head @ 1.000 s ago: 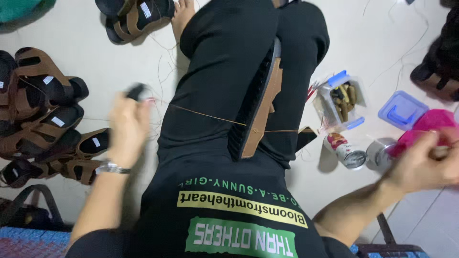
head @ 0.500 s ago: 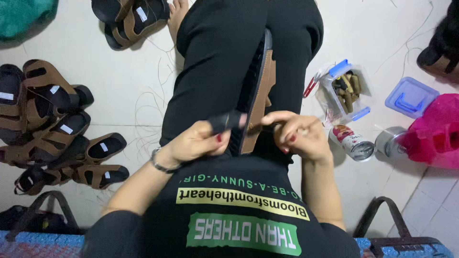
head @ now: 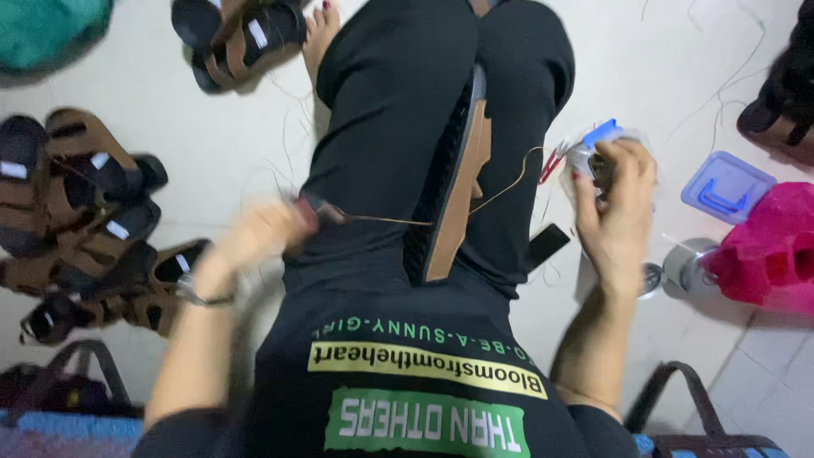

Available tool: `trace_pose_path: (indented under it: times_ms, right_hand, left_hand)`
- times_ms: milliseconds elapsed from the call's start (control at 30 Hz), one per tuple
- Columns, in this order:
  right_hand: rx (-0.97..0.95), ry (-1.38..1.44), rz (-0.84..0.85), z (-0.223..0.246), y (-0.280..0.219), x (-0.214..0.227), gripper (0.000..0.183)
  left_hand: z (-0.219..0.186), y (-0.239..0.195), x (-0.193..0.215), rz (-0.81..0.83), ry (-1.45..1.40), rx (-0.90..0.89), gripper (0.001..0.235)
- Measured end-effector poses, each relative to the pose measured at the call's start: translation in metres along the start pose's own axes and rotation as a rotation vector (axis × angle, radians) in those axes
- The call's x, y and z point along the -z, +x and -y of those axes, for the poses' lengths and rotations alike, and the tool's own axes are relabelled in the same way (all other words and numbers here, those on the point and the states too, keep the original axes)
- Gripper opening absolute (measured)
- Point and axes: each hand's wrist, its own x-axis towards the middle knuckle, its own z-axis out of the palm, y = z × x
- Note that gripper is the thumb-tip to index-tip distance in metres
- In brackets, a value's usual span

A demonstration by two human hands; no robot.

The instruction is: The person sits on the floor and sews a brown sandal using a needle and thread. They repeatedly pull the thread through the sole and upper of the sandal, adjusting the sandal's position as needed.

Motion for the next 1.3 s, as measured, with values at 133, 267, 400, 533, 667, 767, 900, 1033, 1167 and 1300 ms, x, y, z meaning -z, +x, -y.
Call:
trace_pose_path:
  times_ms: [133, 267, 400, 533, 667, 767, 900, 1033, 1167, 1300]
  right_hand:
    - [0.209, -0.192, 0.474, 0.057, -0.007, 0.008, 0.047]
    - [0.439, -0.492, 0.663, 0.057, -0.01, -0.012, 0.052]
    - [0.468, -0.482, 0.635, 0.063, -0.007, -0.012, 0.052]
    - [0.474, -0.504, 0.673, 0.063, -0.004, -0.011, 0.052]
    - [0.445, -0.511, 0.732, 0.066, 0.002, -0.01, 0.053]
    - [0.476, -0.592, 0.717, 0.076, 0.004, -0.007, 0.061]
    - [0.447, -0.743, 0.722, 0.1, 0.003, -0.006, 0.062]
    - [0.405, -0.611, 0.78, 0.096, 0.003, -0.016, 0.066]
    - [0.399, -0.372, 0.634, 0.098, 0.003, -0.038, 0.049]
    - [0.417, -0.259, 0.615, 0.104, 0.005, -0.033, 0.032]
  left_hand:
    - [-0.032, 0.028, 0.031, -0.584, 0.91, -0.038, 0.057]
    - [-0.104, 0.057, -0.024, -0.152, 0.823, -0.496, 0.061]
    - [-0.105, 0.069, -0.047, -0.038, 0.881, -0.577, 0.069]
    - [-0.096, 0.075, -0.052, -0.044, 1.014, -0.61, 0.077]
    - [-0.088, 0.079, -0.054, -0.071, 1.059, -0.618, 0.075]
    - [-0.079, 0.081, -0.055, -0.149, 1.048, -0.738, 0.126]
    - [-0.076, 0.088, -0.058, -0.147, 1.078, -0.738, 0.098]
    - [-0.068, 0.093, -0.059, -0.163, 1.077, -0.761, 0.097]
    - [-0.062, 0.096, -0.056, -0.178, 1.087, -0.794, 0.089]
    - [-0.056, 0.085, -0.058, -0.178, 0.986, -0.843, 0.092]
